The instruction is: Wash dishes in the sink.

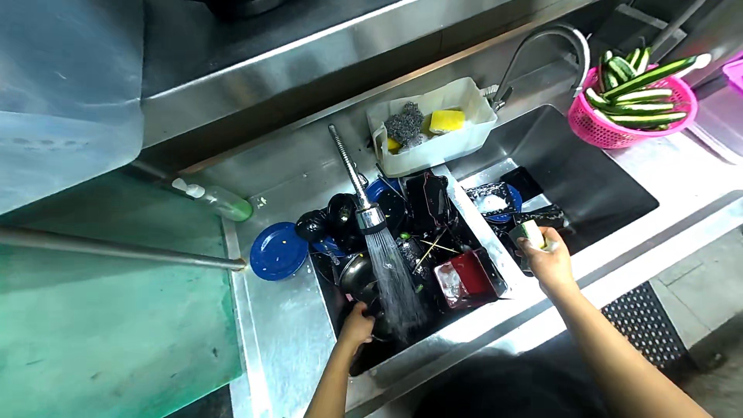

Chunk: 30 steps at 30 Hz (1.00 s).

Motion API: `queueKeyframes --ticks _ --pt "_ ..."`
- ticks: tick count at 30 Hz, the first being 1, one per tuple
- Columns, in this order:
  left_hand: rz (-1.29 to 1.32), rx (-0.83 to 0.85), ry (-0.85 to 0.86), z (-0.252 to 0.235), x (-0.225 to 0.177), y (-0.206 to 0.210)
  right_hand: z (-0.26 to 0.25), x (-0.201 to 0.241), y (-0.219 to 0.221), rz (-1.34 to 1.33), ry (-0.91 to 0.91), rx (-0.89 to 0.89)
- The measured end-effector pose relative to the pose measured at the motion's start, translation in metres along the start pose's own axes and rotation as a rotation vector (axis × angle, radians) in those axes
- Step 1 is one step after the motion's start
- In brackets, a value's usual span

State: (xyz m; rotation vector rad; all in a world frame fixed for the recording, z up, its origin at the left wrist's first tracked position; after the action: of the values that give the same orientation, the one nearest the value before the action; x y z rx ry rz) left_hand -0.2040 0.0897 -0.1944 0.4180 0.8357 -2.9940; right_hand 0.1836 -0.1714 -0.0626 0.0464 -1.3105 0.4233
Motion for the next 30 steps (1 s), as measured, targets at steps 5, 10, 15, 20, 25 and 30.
queueKeyframes --ticks 5,10,15,20,25,30 --pt "0.979 0.199 -0.136 0.039 -0.046 0.024 0.022 0.01 0.042 0.13 -0.037 0.166" --pt "1.451 0.306 -0.152 0.074 -0.121 0.056 0.084 0.021 0.143 0.432 -0.161 0.655" --pt "1.459 0.165 0.121 0.086 -0.166 0.038 0.12 0.03 0.188 0.537 -0.14 0.927" --pt "1.393 0.359 0.147 0.079 -0.159 0.016 0.117 0.048 0.178 0.469 -0.174 1.402" --pt "1.342 0.475 0.215 0.099 -0.181 0.015 0.095 0.061 0.181 0.611 -0.848 1.015" --pt "1.231 0.173 0.326 0.08 -0.184 0.006 0.09 0.043 0.179 0.908 -0.404 0.774"
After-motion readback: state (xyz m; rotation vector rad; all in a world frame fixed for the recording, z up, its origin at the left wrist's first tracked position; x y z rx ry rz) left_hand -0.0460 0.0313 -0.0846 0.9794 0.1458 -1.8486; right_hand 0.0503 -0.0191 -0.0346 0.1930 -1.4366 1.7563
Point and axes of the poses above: each hand's wrist, its own z-axis away from the middle knuckle, its own y-axis out of the palm, x = y × z, the point moved 5 cm from there along -z, towards the middle knuckle, and after that the axes turned 14 degrees about -z, right-handed, at the moved point
